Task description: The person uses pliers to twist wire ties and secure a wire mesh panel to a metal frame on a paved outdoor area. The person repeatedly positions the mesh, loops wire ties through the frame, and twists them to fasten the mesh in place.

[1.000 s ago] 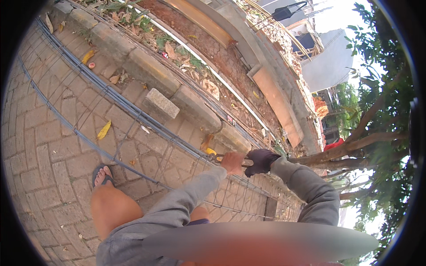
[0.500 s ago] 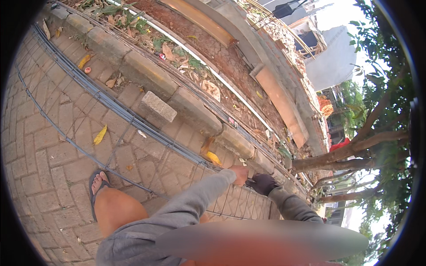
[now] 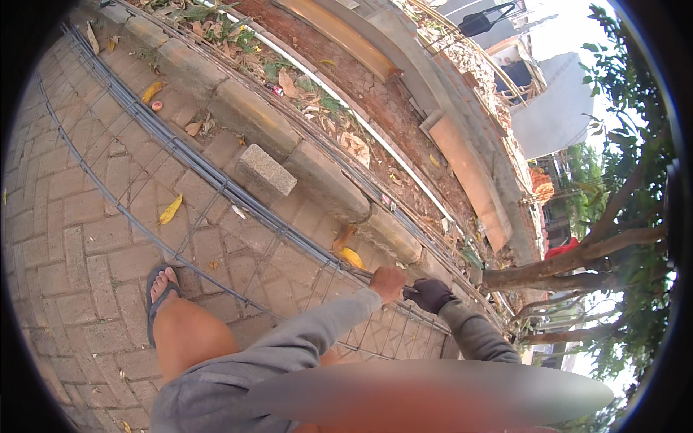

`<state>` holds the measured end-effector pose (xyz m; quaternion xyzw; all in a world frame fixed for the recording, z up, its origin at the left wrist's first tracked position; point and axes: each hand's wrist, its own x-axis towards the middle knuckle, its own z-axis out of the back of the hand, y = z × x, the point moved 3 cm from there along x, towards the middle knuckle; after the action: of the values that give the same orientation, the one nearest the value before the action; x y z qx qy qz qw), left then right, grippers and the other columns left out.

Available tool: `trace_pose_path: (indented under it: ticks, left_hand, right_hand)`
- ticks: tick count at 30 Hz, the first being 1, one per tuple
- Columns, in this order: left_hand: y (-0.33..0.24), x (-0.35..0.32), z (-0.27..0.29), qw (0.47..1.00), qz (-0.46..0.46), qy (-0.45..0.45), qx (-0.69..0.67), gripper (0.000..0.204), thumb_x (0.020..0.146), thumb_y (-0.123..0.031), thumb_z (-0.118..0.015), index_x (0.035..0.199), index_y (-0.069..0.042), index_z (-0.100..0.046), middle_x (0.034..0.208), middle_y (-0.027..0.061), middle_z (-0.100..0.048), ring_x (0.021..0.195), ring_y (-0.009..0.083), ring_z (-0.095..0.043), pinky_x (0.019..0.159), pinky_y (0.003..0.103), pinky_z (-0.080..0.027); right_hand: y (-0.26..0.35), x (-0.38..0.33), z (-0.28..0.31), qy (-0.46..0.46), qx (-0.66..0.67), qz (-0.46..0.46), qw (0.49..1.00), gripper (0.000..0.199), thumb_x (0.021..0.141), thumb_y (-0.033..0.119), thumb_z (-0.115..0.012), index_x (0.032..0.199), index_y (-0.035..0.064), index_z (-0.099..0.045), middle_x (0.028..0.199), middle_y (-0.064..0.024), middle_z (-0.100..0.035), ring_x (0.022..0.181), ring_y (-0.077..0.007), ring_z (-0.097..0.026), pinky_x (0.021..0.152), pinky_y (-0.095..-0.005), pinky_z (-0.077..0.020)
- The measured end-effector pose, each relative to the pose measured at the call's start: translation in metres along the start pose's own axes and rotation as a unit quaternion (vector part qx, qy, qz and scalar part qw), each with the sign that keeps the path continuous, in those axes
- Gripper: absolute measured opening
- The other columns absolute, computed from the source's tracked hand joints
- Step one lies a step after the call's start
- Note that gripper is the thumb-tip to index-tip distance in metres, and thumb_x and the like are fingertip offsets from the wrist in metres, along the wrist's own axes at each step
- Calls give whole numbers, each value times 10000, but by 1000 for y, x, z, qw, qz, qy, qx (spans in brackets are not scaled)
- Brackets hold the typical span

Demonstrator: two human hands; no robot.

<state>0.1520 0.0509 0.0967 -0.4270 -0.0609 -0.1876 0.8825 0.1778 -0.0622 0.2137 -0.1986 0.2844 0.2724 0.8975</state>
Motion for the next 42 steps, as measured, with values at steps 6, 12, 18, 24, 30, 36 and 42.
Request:
trace_pose_path:
  ticks: [6,12,18,24,30,36,42]
  left_hand:
    - [-7,-41,4,987,-36,-153,19,248,792,-169,-699,1015,-60,-698,872,138,-736,895,322,-742,699,457,-557]
    - [17,-8,22,999,-23,-35,-26,167,692,-148,-727,844,-80,-742,878,155,-737,921,348,-736,760,483,-572]
    - [32,17,33,993,-48,80,-75,235,621,-197,-762,804,-53,-733,903,189,-733,956,399,-714,804,514,-559]
    - [1,-21,26,983,-34,-182,-18,390,794,-287,-754,1117,-78,-696,933,154,-717,967,352,-705,826,508,-526]
    - [-16,-30,18,996,-33,-85,-18,342,841,-267,-727,1134,-102,-666,922,147,-711,916,354,-714,785,500,-535]
    - [15,18,24,984,-141,11,-108,419,713,-276,-785,1073,-79,-703,923,175,-738,940,399,-723,787,503,-567]
    - [10,20,3,982,-112,77,-131,498,708,-343,-784,1113,-74,-676,878,185,-710,873,404,-702,756,519,-536]
  right_hand:
    - [23,-12,17,119,98,-96,983,710,901,704,-592,885,8,-735,700,-169,-682,595,-336,-671,628,-459,-539]
    - [79,-31,79,-50,-143,40,988,388,860,401,-743,974,31,-724,1068,-199,-696,853,-295,-703,905,-522,-507]
    - [98,-20,69,-167,-375,56,910,262,890,178,-641,1045,-17,-720,1136,-174,-664,842,-373,-657,941,-550,-441]
    - [65,-1,52,133,-89,-33,987,278,951,323,-609,1073,114,-747,1004,-120,-705,892,-260,-719,779,-407,-532]
    - [65,-3,55,350,173,-175,904,440,870,487,-684,1140,144,-737,1083,-160,-720,926,-274,-713,809,-431,-531]
    - [90,-34,72,-169,-331,74,925,404,866,339,-720,1071,-8,-699,1252,-229,-625,1044,-375,-629,959,-482,-451]
    - [62,-26,38,-88,-220,41,971,183,919,217,-602,952,58,-687,1066,-160,-632,872,-339,-687,823,-483,-462]
